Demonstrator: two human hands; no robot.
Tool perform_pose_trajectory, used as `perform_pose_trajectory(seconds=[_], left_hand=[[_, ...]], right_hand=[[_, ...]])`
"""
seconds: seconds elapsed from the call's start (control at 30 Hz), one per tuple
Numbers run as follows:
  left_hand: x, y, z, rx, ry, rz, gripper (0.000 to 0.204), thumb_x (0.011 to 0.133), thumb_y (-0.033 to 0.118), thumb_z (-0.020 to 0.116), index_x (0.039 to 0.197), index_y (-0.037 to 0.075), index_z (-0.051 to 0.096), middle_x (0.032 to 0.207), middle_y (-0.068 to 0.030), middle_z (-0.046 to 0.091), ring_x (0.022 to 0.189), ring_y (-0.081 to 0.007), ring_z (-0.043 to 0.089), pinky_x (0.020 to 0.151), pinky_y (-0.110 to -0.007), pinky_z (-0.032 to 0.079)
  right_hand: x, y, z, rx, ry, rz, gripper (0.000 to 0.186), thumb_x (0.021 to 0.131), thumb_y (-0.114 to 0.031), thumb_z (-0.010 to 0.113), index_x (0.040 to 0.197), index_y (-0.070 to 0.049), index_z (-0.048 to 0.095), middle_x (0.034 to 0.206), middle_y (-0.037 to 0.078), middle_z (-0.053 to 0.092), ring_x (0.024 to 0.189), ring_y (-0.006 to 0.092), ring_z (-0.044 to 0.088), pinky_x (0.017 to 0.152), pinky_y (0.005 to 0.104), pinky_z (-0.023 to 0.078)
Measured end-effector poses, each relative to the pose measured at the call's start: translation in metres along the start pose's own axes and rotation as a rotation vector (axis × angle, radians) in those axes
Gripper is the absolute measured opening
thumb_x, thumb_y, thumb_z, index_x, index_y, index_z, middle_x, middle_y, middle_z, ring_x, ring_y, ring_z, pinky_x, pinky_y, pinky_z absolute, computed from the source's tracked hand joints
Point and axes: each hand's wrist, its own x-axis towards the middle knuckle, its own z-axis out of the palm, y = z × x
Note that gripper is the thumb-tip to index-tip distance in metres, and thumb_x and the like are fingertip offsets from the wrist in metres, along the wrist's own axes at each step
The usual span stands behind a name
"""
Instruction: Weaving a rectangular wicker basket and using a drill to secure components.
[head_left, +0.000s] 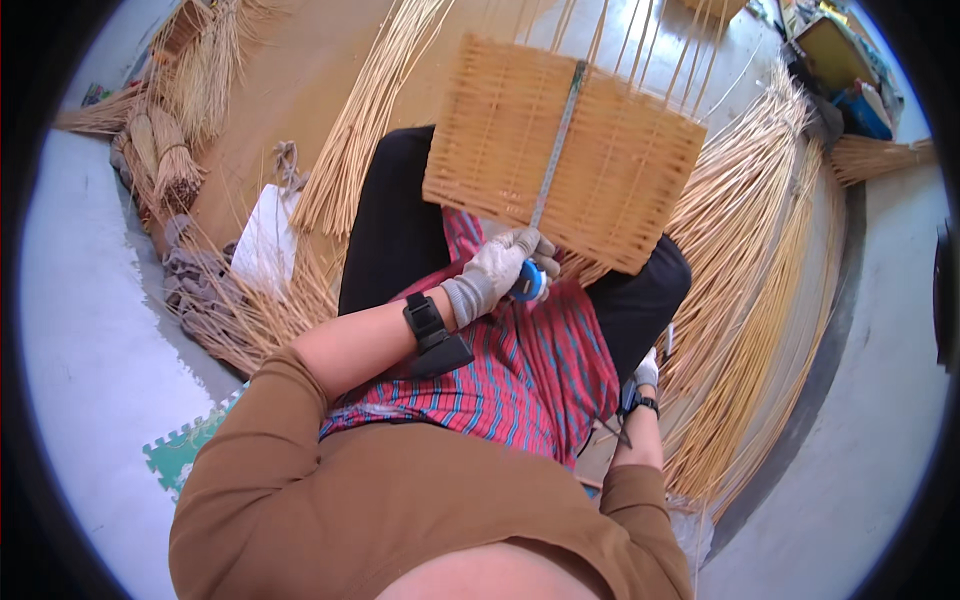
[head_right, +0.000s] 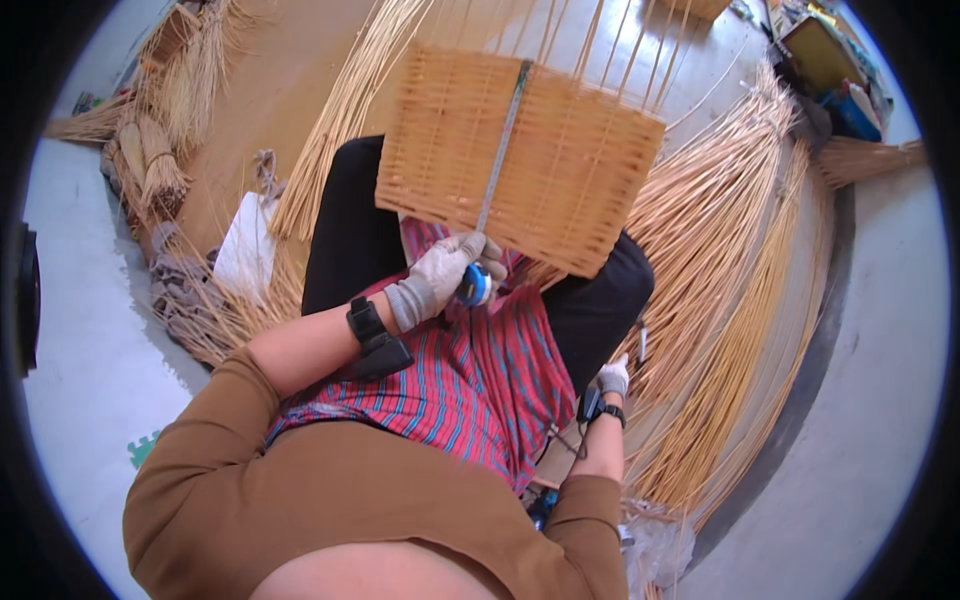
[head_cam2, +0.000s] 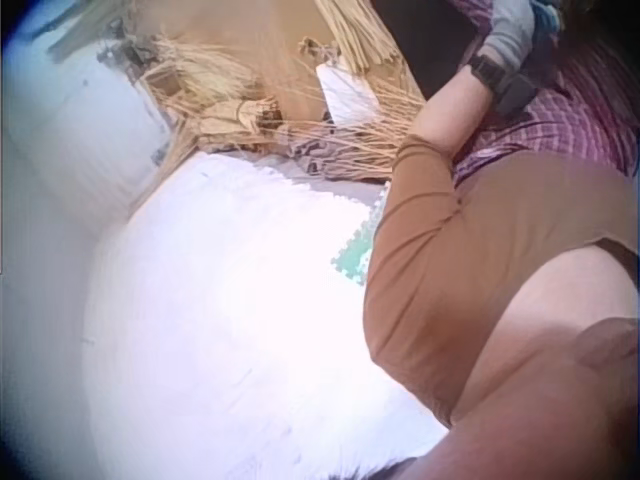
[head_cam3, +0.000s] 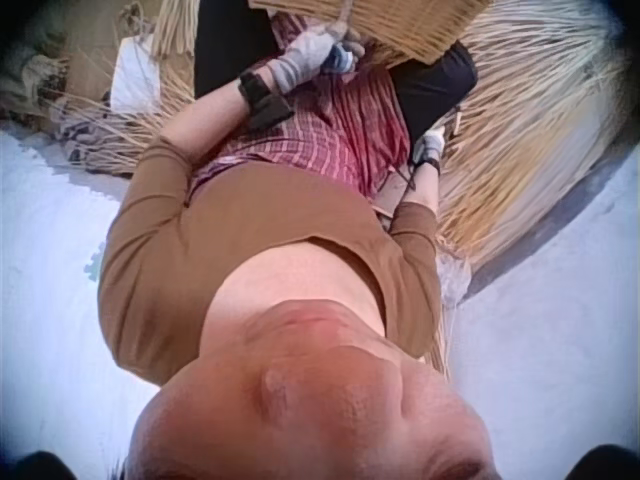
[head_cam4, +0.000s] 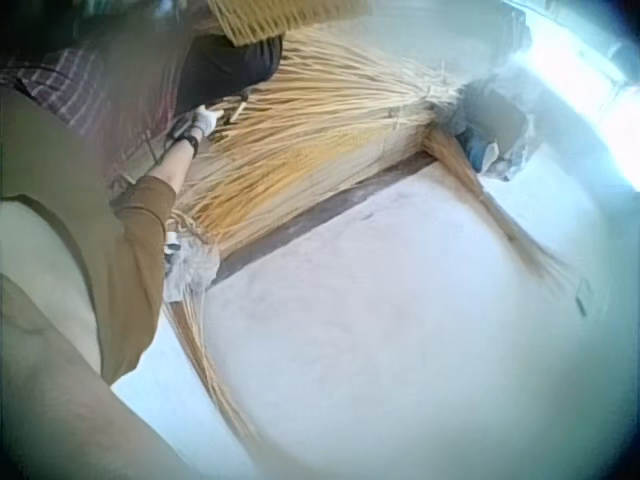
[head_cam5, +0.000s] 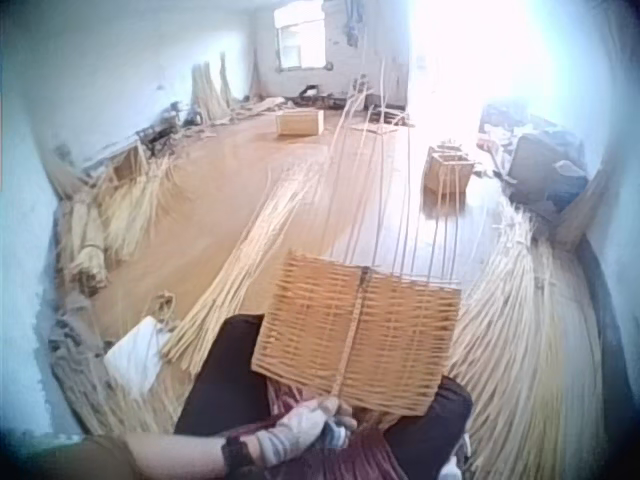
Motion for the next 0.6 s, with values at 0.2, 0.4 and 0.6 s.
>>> perform_pose_trajectory(seconds=[0.2, 0.4, 0.6], left_hand=[[-0.003, -0.021, 0.004, -0.014, 0.035, 0.019, 0.041, 0.108, 0.038, 0.043, 0.124, 0.0, 0.051, 0.093, -0.0207, 0.069, 0.063, -0.0289, 0.068, 0.054, -0.04, 0.057], [-0.008, -0.018, 0.009, 0.006, 0.059, 0.047, 0.033, 0.108, 0.033, 0.045, 0.121, 0.004, 0.05, 0.089, -0.0193, 0.068, 0.065, -0.0286, 0.069, 0.052, -0.041, 0.058], [-0.002, -0.025, 0.007, 0.037, 0.056, 0.056, 0.027, 0.107, 0.033, 0.045, 0.113, 0.008, 0.052, 0.087, -0.0161, 0.069, 0.059, -0.0261, 0.067, 0.047, -0.037, 0.055]], right_hand=[[-0.044, -0.073, -0.019, 0.179, 0.381, 0.354, 0.081, 0.087, -0.036, 0.072, 0.154, -0.01, 0.034, 0.142, 0.025, 0.051, 0.128, 0.0406, 0.052, 0.107, 0.0453, 0.043], [-0.049, -0.116, -0.087, 0.009, 0.537, 0.219, 0.097, 0.077, -0.039, 0.079, 0.157, -0.013, 0.031, 0.154, 0.026, 0.039, 0.143, 0.0391, 0.038, 0.118, 0.0433, 0.032], [-0.028, -0.106, -0.092, -0.057, 0.336, 0.354, 0.114, 0.072, -0.061, 0.078, 0.158, -0.008, 0.024, 0.146, 0.024, 0.047, 0.133, 0.0384, 0.049, 0.11, 0.0447, 0.042]])
